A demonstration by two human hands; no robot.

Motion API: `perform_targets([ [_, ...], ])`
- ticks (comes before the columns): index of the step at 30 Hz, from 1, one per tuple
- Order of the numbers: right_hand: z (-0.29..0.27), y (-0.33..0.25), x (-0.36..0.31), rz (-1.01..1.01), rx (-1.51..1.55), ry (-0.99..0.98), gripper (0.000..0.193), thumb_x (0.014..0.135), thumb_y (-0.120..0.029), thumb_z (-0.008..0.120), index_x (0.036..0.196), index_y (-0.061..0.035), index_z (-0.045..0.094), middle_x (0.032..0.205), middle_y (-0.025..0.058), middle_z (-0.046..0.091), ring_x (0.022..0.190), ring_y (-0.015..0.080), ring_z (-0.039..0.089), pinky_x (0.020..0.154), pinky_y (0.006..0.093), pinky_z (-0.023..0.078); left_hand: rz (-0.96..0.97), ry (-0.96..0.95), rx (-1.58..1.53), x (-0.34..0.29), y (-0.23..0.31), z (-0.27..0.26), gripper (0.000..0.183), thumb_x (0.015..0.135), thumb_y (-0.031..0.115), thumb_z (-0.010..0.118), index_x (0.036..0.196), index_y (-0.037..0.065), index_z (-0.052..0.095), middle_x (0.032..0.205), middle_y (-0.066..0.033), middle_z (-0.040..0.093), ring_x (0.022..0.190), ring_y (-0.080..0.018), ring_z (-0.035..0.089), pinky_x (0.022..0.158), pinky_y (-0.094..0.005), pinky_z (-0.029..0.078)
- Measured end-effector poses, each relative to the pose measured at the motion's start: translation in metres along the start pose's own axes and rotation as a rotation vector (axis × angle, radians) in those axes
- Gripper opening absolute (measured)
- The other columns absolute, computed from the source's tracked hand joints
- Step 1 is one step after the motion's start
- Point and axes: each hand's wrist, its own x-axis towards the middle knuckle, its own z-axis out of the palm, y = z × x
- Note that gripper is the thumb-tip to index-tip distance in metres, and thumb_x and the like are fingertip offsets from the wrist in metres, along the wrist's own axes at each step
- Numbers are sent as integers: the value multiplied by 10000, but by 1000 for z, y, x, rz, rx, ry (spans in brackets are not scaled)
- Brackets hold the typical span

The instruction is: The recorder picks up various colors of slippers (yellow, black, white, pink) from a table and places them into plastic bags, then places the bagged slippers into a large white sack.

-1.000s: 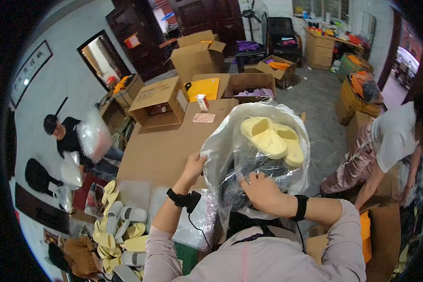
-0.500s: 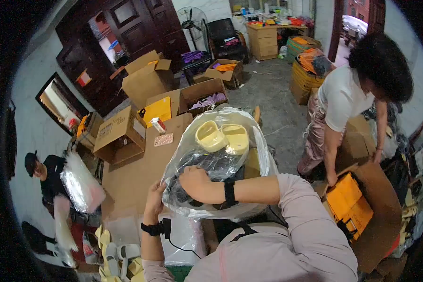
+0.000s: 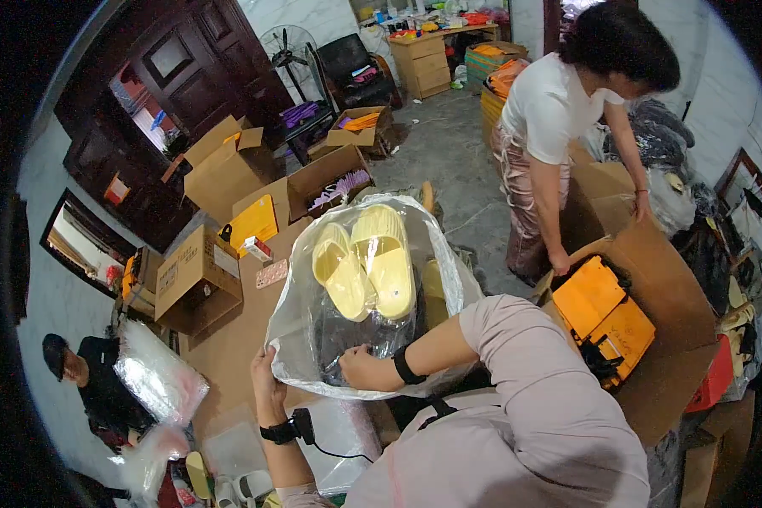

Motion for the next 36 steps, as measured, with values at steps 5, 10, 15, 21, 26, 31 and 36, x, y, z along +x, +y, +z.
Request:
perform_targets([
  [5,-38,20,-3,75,651,60,283,762,-251,589,904,-6,604,845,165,578,778,305,573,602,426,501,-147,17,480,-7,19,-6,195,928,140,460,1016,-3,559,863,-59,607,707,-139,582,632,-274,476],
  [10,-108,112,-27,697,753,600,327,737,-235,643,995,-41,587,984,146,561,955,320,531,820,421,422,221,135,1032,-2,22,-5,179,835,36,540,1002,-28,538,796,-111,581,758,-247,582,673,-363,477],
  [15,-21,214,-118,1427,271,40,568,695,-334,710,1144,-32,539,1165,199,523,1114,352,486,878,476,410,790,-75,1393,10,53,93,471,822,94,580,1269,48,438,1256,-269,432,1175,-407,410,966,-459,350],
  [21,28,227,-140,1332,867,-173,225,765,-167,567,794,44,635,684,158,641,573,267,635,599,406,503,503,-574,1549,65,22,182,674,773,454,640,1355,218,396,1435,-263,213,1269,-513,261,1030,-532,256],
  [26,5,226,-124,1165,924,228,268,839,-278,516,867,-26,603,765,175,618,750,342,607,664,419,460,341,-912,1905,87,-35,222,659,732,697,515,1311,390,439,1481,-229,123,1291,-584,83,951,-736,104],
  [31,-17,224,-125,1168,925,427,252,847,-271,532,844,-20,560,768,206,571,741,381,562,633,429,418,269,-1089,2101,89,-98,244,566,796,445,528,1331,288,434,1482,-192,162,1279,-606,38,967,-722,169],
  [36,4,222,-133,1349,1036,517,223,857,-226,544,824,-6,537,708,187,546,655,306,544,613,398,410,237,-1003,2080,85,-95,268,594,792,569,505,1343,371,403,1488,-184,147,1281,-604,45,1010,-678,143],
])
